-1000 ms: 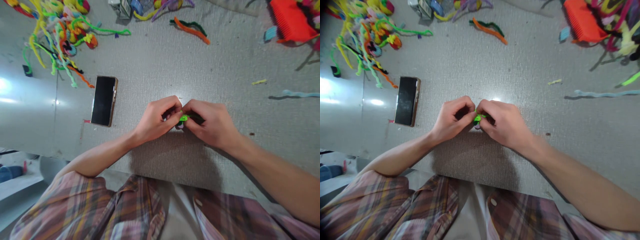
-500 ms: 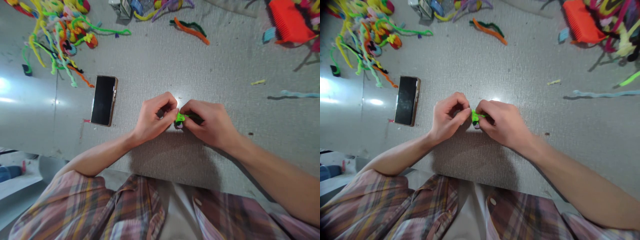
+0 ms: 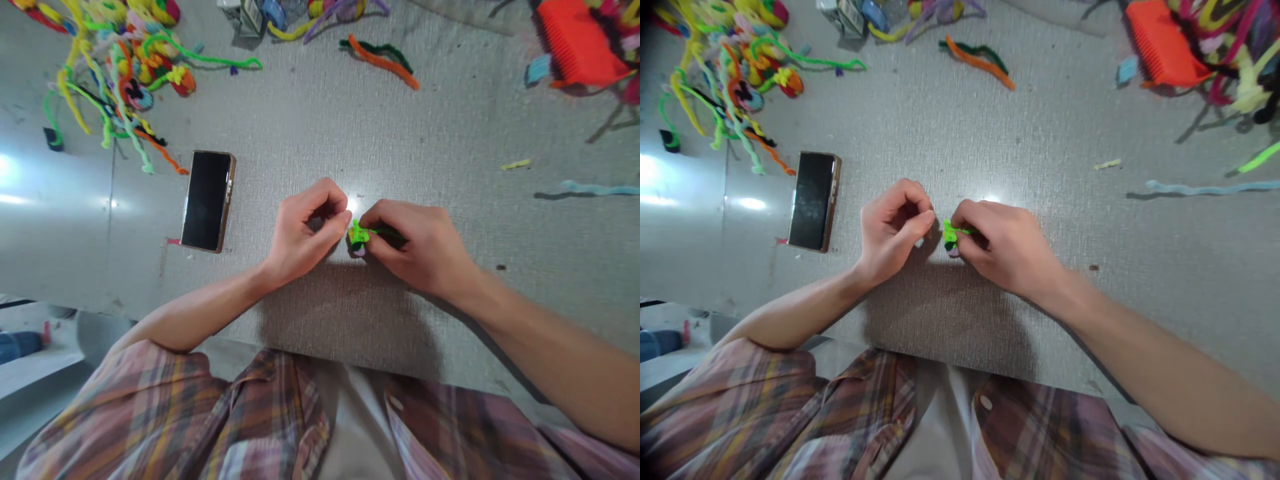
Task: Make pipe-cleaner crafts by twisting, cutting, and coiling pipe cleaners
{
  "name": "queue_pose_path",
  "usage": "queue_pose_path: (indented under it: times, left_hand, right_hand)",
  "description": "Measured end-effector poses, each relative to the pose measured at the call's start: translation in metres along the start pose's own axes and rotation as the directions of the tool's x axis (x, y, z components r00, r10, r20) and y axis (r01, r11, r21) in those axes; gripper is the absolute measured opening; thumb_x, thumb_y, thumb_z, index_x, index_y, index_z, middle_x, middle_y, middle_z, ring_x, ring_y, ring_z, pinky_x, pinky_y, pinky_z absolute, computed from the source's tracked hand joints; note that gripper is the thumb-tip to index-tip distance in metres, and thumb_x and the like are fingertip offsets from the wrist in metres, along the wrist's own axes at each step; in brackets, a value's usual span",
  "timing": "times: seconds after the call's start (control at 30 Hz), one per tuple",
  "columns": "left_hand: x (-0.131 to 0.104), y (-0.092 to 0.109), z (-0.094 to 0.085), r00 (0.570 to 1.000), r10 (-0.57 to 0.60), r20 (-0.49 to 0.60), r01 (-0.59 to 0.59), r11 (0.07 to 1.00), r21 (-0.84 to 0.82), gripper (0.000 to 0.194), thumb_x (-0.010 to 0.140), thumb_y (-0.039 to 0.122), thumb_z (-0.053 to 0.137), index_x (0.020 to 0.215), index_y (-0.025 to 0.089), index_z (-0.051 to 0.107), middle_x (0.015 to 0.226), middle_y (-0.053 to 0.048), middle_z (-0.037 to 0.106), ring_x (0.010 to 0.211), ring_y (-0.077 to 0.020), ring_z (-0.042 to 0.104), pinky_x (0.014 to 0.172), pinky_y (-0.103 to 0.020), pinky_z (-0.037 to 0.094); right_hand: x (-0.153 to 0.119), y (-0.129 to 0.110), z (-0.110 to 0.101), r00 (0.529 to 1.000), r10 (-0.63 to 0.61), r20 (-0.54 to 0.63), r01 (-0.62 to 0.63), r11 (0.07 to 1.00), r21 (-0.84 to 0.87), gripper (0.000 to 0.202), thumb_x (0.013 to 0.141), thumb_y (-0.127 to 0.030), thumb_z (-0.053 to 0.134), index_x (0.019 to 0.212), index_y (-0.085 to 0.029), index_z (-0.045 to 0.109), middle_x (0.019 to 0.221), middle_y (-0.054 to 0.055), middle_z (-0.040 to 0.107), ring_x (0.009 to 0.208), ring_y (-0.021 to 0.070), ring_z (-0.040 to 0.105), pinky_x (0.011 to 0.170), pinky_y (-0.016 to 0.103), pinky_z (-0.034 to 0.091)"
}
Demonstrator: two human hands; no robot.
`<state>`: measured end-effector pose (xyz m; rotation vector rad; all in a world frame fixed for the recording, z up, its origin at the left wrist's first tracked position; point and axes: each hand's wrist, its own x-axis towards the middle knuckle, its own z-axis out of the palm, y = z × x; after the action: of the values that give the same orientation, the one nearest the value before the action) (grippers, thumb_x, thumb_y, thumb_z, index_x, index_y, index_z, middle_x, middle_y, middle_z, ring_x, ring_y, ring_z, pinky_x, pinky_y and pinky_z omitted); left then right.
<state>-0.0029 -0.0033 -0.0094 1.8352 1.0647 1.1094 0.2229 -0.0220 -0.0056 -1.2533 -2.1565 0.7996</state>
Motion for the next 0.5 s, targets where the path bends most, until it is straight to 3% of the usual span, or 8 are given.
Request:
queue_pose_path:
  times: [0.33,0.5]
  left_hand:
    - [-0.002,-0.0046,-0.0027,0.999,-0.049,0.02,0.05,0.997,-0.06,0.032,0.114,0.045,0.069,0.09,0.024,0.064,0.074,0.003,0.06,0.064,-0.0131,0.062,0.059,-0.028,0.053]
    - [-0.0034,-0.0006,-0.0022,0.989,-0.141,0.034,0.143,0.987,-0.075,0.036,0.117,0.054,0.065,0.094,0.025,0.065,0.073,0.002,0.061,0.064,-0.0139,0.062,0.059,-0.03,0.054]
  right_hand:
    - [0.0005,-0.0023,-0.0013,1.0,0.01,0.009,-0.01,1.0,0.011,0.012,0.101,-0.018,0.063,0.097,-0.028,0.068,0.082,0.001,0.076,0.071,0.0207,0.069,0.067,0.036,0.046]
    - [0.0,-0.0047,-0.0027,1.0,0.02,-0.019,-0.019,0.999,0.048,0.011,0.101,-0.02,0.065,0.096,-0.029,0.069,0.081,0.0,0.078,0.068,0.0204,0.068,0.066,0.036,0.049]
